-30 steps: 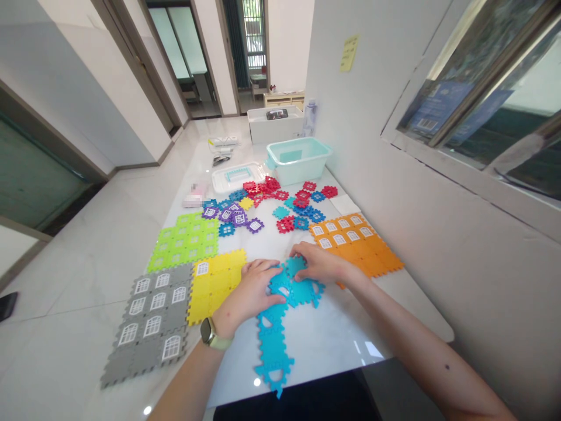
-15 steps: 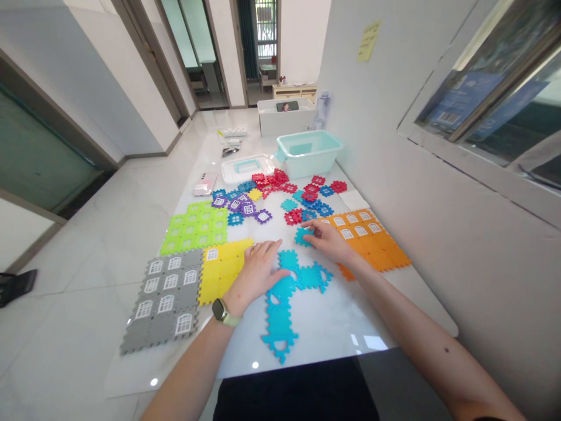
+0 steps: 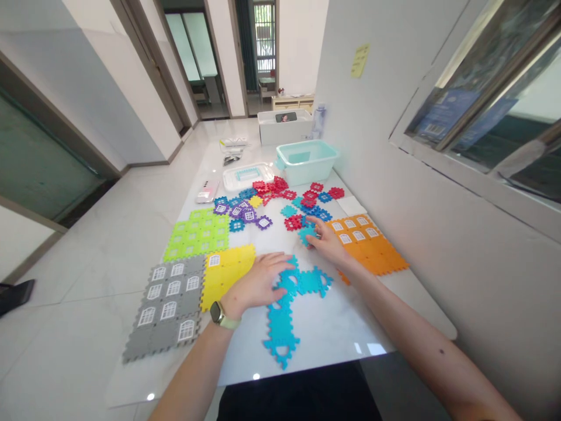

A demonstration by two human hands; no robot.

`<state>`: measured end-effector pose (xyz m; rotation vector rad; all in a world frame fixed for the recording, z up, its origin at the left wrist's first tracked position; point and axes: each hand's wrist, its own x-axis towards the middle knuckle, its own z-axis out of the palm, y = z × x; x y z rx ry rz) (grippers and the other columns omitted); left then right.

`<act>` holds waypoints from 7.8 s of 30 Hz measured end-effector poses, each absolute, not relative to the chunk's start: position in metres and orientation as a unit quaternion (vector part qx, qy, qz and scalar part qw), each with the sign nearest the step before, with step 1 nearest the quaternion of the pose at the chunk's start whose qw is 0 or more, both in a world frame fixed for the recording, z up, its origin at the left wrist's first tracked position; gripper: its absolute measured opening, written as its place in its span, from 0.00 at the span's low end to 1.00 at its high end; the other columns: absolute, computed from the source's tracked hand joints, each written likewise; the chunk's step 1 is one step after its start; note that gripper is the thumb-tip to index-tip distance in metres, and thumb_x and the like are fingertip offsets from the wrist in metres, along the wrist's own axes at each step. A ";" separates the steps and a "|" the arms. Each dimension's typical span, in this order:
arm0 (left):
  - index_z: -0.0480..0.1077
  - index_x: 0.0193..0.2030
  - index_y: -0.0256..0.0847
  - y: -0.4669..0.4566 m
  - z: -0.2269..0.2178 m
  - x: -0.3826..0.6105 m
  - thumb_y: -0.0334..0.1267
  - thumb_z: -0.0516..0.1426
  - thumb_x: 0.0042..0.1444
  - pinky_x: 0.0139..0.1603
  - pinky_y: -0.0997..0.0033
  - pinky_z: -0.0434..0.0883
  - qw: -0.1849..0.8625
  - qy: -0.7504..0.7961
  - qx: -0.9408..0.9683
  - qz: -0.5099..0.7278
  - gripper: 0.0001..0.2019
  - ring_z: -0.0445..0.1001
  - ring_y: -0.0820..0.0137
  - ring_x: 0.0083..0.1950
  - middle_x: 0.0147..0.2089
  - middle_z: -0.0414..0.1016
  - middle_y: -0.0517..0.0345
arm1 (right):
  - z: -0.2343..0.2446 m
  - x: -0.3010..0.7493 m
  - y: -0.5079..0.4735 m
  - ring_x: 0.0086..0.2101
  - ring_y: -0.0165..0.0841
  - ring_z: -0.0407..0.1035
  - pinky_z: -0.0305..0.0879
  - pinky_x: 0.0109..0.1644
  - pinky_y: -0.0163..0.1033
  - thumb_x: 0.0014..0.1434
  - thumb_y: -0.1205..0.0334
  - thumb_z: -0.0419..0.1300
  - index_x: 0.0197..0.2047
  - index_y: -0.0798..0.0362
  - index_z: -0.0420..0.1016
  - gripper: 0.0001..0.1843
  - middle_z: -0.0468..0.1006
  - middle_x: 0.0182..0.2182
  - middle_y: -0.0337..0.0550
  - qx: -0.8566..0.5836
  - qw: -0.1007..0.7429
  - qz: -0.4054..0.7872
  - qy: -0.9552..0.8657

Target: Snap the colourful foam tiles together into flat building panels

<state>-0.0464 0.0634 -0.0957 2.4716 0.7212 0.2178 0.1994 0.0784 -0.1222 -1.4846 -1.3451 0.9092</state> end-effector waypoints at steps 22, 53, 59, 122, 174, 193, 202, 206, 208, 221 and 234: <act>0.55 0.69 0.60 0.056 -0.101 -0.032 0.62 0.70 0.34 0.65 0.27 0.46 0.234 0.338 0.910 -0.041 0.53 0.39 0.36 0.74 0.77 0.37 0.51 | -0.107 0.209 0.081 0.29 0.29 0.67 0.70 0.35 0.38 0.45 0.59 0.65 0.40 0.48 0.71 0.17 0.69 0.28 0.33 -0.544 0.551 0.485 -0.407; 0.70 0.58 0.50 0.049 -0.084 -0.037 0.21 0.47 0.56 0.63 0.56 0.63 0.269 0.231 0.930 0.095 0.28 0.64 0.62 0.63 0.63 0.69 0.58 | -0.128 0.179 -0.131 0.30 0.37 0.66 0.65 0.33 0.41 0.61 0.58 0.52 0.44 0.48 0.69 0.09 0.72 0.31 0.42 -0.728 0.390 0.312 -0.471; 0.69 0.59 0.50 0.052 -0.099 -0.037 0.25 0.50 0.57 0.65 0.53 0.62 0.232 0.248 0.938 0.071 0.25 0.60 0.59 0.67 0.68 0.63 0.58 | -0.118 0.195 -0.106 0.29 0.35 0.63 0.61 0.32 0.38 0.53 0.64 0.52 0.39 0.49 0.70 0.10 0.70 0.29 0.38 -0.690 0.350 0.365 -0.518; 0.68 0.58 0.53 0.047 -0.092 -0.030 0.39 0.65 0.50 0.61 0.54 0.61 0.322 0.278 0.905 0.013 0.27 0.61 0.55 0.61 0.60 0.65 0.58 | -0.121 0.218 -0.097 0.52 0.42 0.71 0.71 0.55 0.49 0.61 0.63 0.62 0.51 0.50 0.75 0.14 0.75 0.53 0.52 -0.573 0.329 0.156 -0.734; 0.62 0.64 0.46 0.004 -0.099 -0.021 0.40 0.59 0.58 0.62 0.50 0.65 0.208 0.366 0.905 0.061 0.27 0.63 0.52 0.63 0.64 0.60 0.47 | -0.129 0.194 -0.028 0.43 0.41 0.74 0.72 0.47 0.46 0.61 0.69 0.60 0.45 0.53 0.73 0.09 0.80 0.41 0.48 -0.626 0.262 0.102 -0.727; 0.64 0.63 0.48 0.050 -0.114 -0.006 0.47 0.63 0.54 0.66 0.43 0.54 0.217 0.302 0.923 0.100 0.30 0.54 0.50 0.71 0.71 0.57 0.47 | -0.102 0.170 0.199 0.46 0.43 0.72 0.64 0.50 0.38 0.51 0.56 0.68 0.43 0.57 0.79 0.17 0.81 0.43 0.51 -0.668 0.127 0.101 -0.726; 0.64 0.63 0.41 0.055 -0.112 -0.010 0.51 0.63 0.52 0.65 0.44 0.57 0.217 0.315 0.919 0.093 0.33 0.58 0.50 0.69 0.70 0.60 0.44 | -0.105 0.158 0.210 0.46 0.44 0.72 0.64 0.49 0.39 0.53 0.64 0.63 0.43 0.60 0.77 0.14 0.80 0.43 0.55 -0.708 0.126 0.090 -0.689; 0.65 0.63 0.41 0.057 -0.112 -0.013 0.52 0.64 0.51 0.65 0.44 0.57 0.215 0.317 0.919 0.091 0.34 0.58 0.49 0.69 0.70 0.60 0.45 | -0.087 0.157 0.204 0.45 0.43 0.72 0.64 0.48 0.39 0.51 0.65 0.64 0.44 0.60 0.75 0.16 0.80 0.43 0.54 -0.692 0.174 0.077 -0.696; 0.64 0.63 0.42 0.057 -0.112 -0.015 0.52 0.64 0.51 0.65 0.44 0.56 0.217 0.322 0.917 0.090 0.35 0.57 0.49 0.69 0.70 0.59 0.46 | -0.078 0.162 0.188 0.45 0.41 0.71 0.64 0.50 0.39 0.53 0.62 0.63 0.47 0.59 0.74 0.18 0.79 0.44 0.52 -0.681 0.201 0.065 -0.701; 0.62 0.65 0.43 0.058 -0.113 -0.017 0.50 0.62 0.54 0.64 0.46 0.56 0.224 0.339 0.909 0.096 0.33 0.56 0.50 0.69 0.71 0.58 0.47 | -0.131 0.212 0.006 0.49 0.42 0.71 0.69 0.54 0.52 0.58 0.61 0.62 0.44 0.50 0.77 0.10 0.75 0.47 0.50 -0.618 0.299 0.100 -0.720; 0.63 0.64 0.43 0.058 -0.113 -0.017 0.48 0.63 0.54 0.65 0.44 0.57 0.223 0.342 0.909 0.083 0.32 0.55 0.50 0.70 0.71 0.58 0.48 | -0.132 0.202 0.008 0.49 0.43 0.71 0.71 0.53 0.52 0.59 0.60 0.64 0.43 0.52 0.79 0.09 0.76 0.47 0.51 -0.612 0.288 0.106 -0.729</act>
